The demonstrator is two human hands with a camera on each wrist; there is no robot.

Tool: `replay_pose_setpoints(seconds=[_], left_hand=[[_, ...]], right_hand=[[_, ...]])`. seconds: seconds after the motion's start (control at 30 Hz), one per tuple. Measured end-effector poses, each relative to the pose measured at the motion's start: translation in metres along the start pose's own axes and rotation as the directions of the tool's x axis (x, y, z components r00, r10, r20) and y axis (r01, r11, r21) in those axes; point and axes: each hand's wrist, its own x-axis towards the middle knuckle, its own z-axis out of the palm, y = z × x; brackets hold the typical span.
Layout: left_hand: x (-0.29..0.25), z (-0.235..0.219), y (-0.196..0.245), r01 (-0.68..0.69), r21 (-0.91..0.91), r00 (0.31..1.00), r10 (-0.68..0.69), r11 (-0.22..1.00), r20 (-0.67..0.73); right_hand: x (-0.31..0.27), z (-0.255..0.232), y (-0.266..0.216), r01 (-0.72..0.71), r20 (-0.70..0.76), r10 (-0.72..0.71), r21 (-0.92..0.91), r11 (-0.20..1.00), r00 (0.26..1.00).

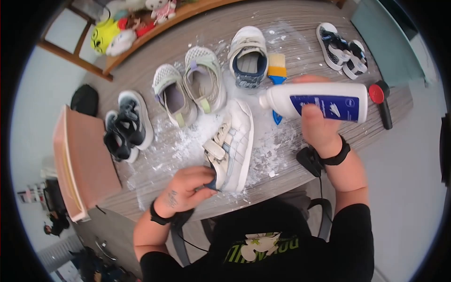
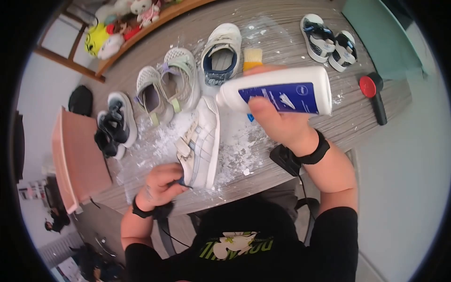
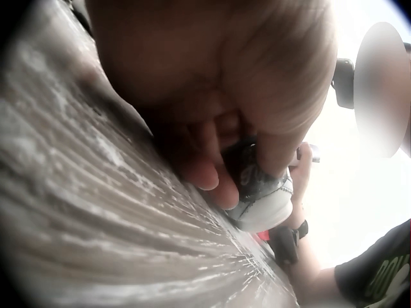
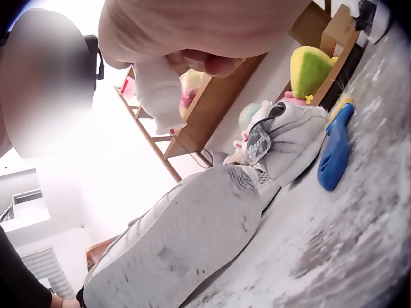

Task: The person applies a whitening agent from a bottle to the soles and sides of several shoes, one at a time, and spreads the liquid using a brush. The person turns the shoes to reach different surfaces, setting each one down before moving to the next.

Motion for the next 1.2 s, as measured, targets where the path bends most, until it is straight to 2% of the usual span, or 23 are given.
replay_pose_setpoints(seconds=[0.03,0.13,0.2,0.3,0.33,0.4,0.5,0.63,0.77,0.87,0.97,1.07,1.2], left_hand=[[0.0,0.0,0.006,0.002,-0.032,1.0,-0.002,0.999,-0.01],[-0.004,0.002,0.023,-0.04,-0.143,0.995,0.027,0.989,-0.093],[-0.008,0.003,0.026,-0.127,-0.246,0.982,0.086,0.961,-0.171],[-0.007,0.014,0.058,-0.142,-0.645,0.91,-0.157,0.75,-0.383],[0.0,0.011,0.07,-0.175,-0.702,0.902,-0.174,0.691,-0.396],[0.023,-0.004,0.09,-0.249,-0.791,0.886,-0.199,0.559,-0.419],[0.05,-0.011,0.089,-0.493,-0.81,0.791,-0.224,0.318,-0.57],[0.088,-0.033,0.102,-0.613,-0.773,0.744,-0.212,0.163,-0.634],[0.097,-0.04,0.109,-0.654,-0.757,0.743,-0.177,0.015,-0.645],[0.092,-0.038,0.119,-0.635,-0.771,0.761,-0.197,-0.037,-0.618],[0.089,-0.034,0.118,-0.629,-0.778,0.759,-0.229,-0.012,-0.61],[0.09,-0.035,0.119,-0.623,-0.782,0.754,-0.25,0.018,-0.607],[0.086,-0.041,0.119,-0.626,-0.779,0.769,-0.198,-0.035,-0.608]], right_hand=[[0.002,-0.002,-0.004,-0.035,0.003,0.035,-0.003,0.999,0.999],[0.006,0.002,-0.011,-0.037,-0.106,0.045,0.075,0.996,0.993],[0.008,-0.001,-0.011,-0.007,-0.12,0.004,-0.025,1.0,0.993],[0.009,-0.002,-0.013,-0.046,-0.153,0.029,-0.109,0.993,0.988],[0.008,-0.002,-0.014,-0.064,-0.164,0.043,-0.121,0.991,0.985],[0.014,0.0,-0.016,-0.001,-0.184,-0.018,-0.1,0.995,0.983],[0.028,0.005,-0.029,0.15,-0.173,-0.163,-0.085,0.985,0.971],[0.055,0.019,-0.068,0.378,-0.031,-0.398,-0.253,0.89,0.917],[0.073,0.034,-0.081,0.484,0.066,-0.488,-0.301,0.822,0.87],[0.089,0.047,-0.076,0.629,0.143,-0.616,-0.264,0.731,0.775],[0.092,0.053,-0.067,0.646,0.137,-0.632,-0.212,0.733,0.762],[0.094,0.053,-0.058,0.663,0.152,-0.648,-0.262,0.702,0.746],[0.094,0.051,-0.054,0.678,0.163,-0.663,-0.287,0.677,0.731]])
